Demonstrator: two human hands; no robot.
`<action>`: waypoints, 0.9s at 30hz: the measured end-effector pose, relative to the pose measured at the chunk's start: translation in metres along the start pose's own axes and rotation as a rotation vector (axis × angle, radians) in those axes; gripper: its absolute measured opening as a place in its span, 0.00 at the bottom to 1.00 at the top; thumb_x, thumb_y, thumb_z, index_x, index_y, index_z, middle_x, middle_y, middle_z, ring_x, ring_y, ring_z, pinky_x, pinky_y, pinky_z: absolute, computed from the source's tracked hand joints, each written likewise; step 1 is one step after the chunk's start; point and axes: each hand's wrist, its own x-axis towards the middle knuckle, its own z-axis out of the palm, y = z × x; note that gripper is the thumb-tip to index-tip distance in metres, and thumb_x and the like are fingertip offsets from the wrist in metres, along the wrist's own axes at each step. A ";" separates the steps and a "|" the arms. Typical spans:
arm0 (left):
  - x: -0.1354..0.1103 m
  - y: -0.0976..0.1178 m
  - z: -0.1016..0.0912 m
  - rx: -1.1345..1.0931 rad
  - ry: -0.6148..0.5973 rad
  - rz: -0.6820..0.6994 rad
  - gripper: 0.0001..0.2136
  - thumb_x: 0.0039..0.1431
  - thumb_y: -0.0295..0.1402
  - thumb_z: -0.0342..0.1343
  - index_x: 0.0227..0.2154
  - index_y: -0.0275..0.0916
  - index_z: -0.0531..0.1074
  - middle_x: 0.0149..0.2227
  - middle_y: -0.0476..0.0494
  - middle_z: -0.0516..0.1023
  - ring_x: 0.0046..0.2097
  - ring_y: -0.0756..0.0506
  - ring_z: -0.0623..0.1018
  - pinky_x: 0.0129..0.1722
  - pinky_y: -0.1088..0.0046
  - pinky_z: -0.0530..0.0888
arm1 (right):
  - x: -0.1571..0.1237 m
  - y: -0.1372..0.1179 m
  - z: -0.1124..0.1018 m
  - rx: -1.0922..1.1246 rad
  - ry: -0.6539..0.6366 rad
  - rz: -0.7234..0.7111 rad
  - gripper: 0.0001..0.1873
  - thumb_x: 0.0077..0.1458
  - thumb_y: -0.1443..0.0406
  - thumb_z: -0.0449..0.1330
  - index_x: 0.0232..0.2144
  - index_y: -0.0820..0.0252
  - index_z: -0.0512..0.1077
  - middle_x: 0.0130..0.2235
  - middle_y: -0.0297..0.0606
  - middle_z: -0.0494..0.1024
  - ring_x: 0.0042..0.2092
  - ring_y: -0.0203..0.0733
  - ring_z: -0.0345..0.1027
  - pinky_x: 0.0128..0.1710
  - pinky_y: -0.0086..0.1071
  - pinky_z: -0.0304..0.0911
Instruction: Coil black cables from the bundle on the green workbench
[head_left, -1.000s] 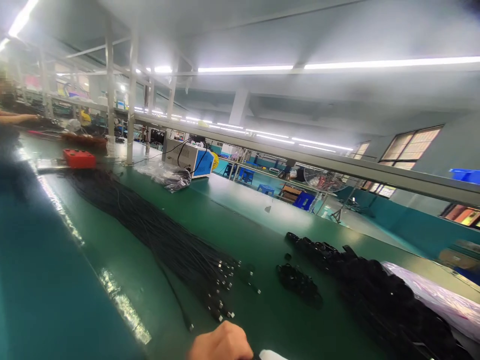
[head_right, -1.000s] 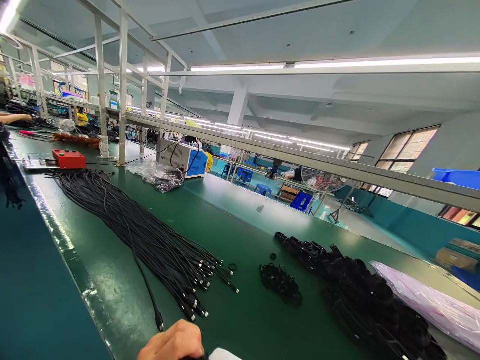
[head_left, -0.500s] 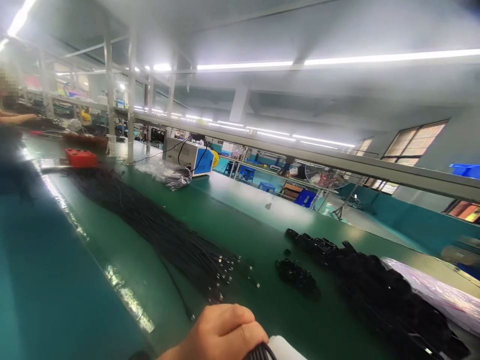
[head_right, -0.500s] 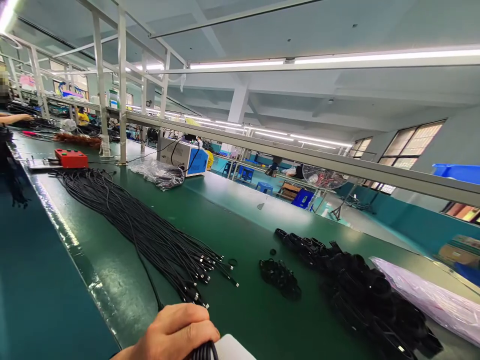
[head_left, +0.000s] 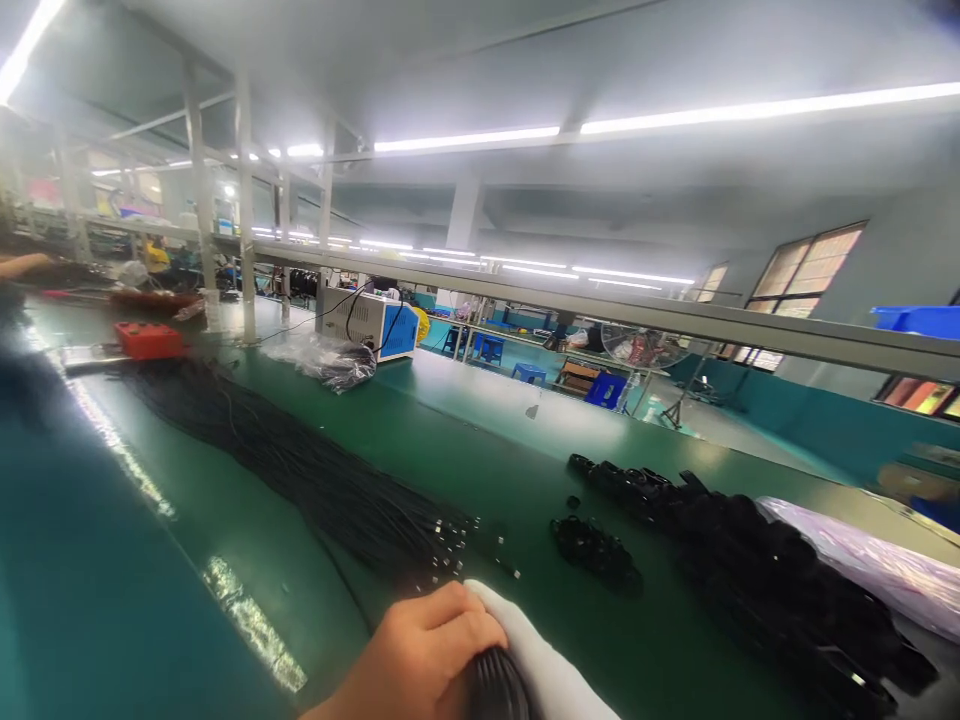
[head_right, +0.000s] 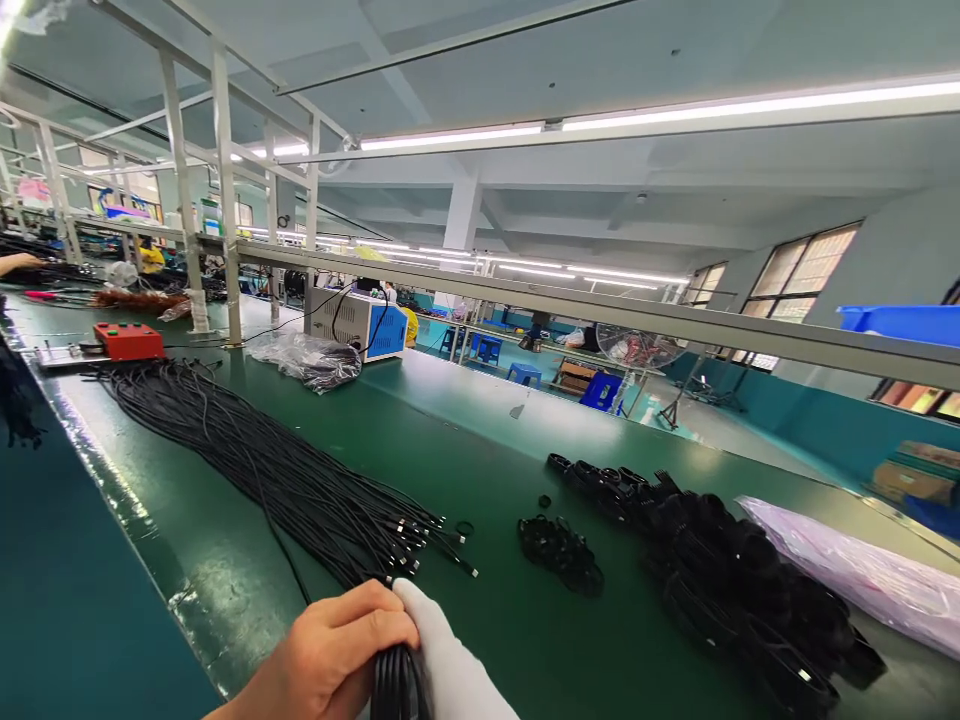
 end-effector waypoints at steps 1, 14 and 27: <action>-0.002 -0.003 0.002 -0.018 0.007 -0.015 0.12 0.57 0.24 0.43 0.36 0.41 0.70 0.31 0.46 0.73 0.31 0.51 0.73 0.31 0.81 0.69 | 0.006 0.003 0.002 0.021 -0.014 -0.015 0.06 0.41 0.67 0.66 0.27 0.54 0.77 0.28 0.35 0.72 0.33 0.44 0.68 0.36 0.35 0.68; 0.013 0.008 -0.010 -0.226 -0.131 -0.720 0.09 0.55 0.28 0.50 0.40 0.41 0.68 0.31 0.52 0.72 0.29 0.51 0.73 0.30 0.77 0.70 | 0.011 0.033 0.013 0.486 -0.300 0.239 0.21 0.47 0.58 0.65 0.40 0.66 0.70 0.35 0.41 0.70 0.33 0.37 0.68 0.29 0.31 0.67; 0.015 -0.005 0.009 -0.073 -0.145 -0.955 0.05 0.46 0.26 0.49 0.27 0.41 0.62 0.23 0.55 0.70 0.22 0.51 0.70 0.18 0.79 0.64 | 0.011 0.052 0.023 0.467 -0.212 0.218 0.18 0.48 0.56 0.63 0.32 0.69 0.70 0.30 0.40 0.70 0.28 0.36 0.67 0.25 0.29 0.67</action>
